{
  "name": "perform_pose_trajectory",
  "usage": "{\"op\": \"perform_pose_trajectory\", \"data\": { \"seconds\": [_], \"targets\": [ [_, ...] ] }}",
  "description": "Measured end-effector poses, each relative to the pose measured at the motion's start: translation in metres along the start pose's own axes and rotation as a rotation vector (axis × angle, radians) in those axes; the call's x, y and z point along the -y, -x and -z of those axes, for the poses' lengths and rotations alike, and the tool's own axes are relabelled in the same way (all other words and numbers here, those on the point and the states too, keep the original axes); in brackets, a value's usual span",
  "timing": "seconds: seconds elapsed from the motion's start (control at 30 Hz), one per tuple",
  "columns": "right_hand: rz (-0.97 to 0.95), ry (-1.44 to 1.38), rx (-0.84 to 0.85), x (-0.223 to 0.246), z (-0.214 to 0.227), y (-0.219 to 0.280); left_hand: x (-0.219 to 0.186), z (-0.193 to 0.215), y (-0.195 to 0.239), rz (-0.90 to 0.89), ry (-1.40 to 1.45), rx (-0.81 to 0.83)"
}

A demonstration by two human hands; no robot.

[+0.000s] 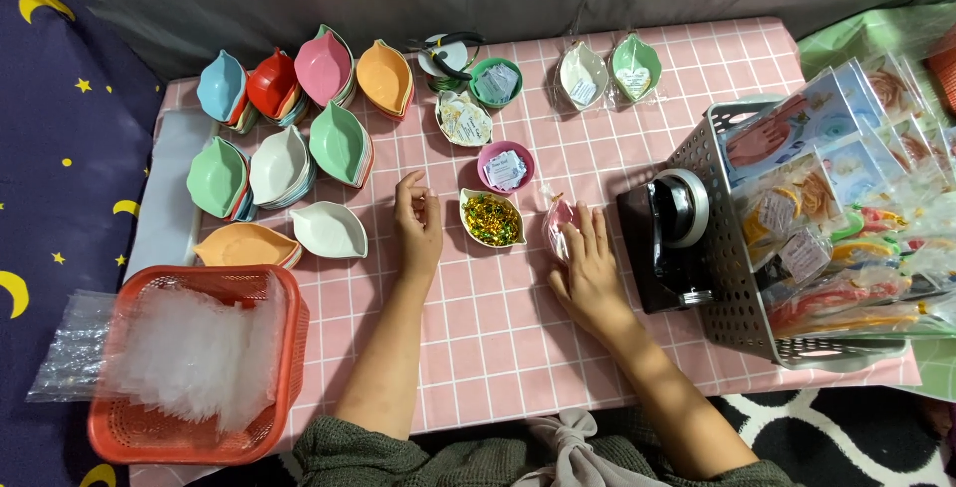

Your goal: The person places small, colorful, leaf-shaped ceramic dishes into clear plastic bags. They then seal the bags and arrange them on the table.

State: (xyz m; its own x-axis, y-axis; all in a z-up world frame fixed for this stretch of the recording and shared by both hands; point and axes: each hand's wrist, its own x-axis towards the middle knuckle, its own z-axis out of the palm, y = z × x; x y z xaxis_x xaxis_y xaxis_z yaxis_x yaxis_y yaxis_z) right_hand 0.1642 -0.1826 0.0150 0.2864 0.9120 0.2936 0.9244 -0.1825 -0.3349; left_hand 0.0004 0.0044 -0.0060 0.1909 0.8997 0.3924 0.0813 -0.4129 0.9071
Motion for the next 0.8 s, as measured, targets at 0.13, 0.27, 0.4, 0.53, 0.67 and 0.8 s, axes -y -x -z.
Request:
{"op": "perform_pose_trajectory", "data": {
  "seconds": [0.13, 0.27, 0.4, 0.53, 0.67, 0.8],
  "targets": [
    [0.055, 0.085, 0.009, -0.006, -0.011, 0.001, 0.009, -0.002, 0.001, 0.006, 0.013, 0.002],
    [-0.047, -0.144, -0.017, -0.016, -0.005, -0.021, 0.012, -0.002, 0.001, 0.027, 0.016, -0.001],
    [-0.065, -0.448, -0.398, 0.014, 0.047, -0.072, 0.007, -0.002, 0.002, 0.041, 0.015, 0.007],
    [-0.114, -0.965, -0.465, 0.017, 0.033, -0.149, 0.014, -0.004, 0.001, 0.042, -0.004, -0.005],
    [-0.162, -0.917, -0.572, -0.023, -0.021, -0.203, 0.015, -0.005, 0.001, 0.058, -0.001, -0.001],
    [-0.066, -0.518, -0.538, -0.063, -0.064, -0.229, 0.012, -0.006, 0.001, 0.078, 0.018, -0.002]
  ]
}}
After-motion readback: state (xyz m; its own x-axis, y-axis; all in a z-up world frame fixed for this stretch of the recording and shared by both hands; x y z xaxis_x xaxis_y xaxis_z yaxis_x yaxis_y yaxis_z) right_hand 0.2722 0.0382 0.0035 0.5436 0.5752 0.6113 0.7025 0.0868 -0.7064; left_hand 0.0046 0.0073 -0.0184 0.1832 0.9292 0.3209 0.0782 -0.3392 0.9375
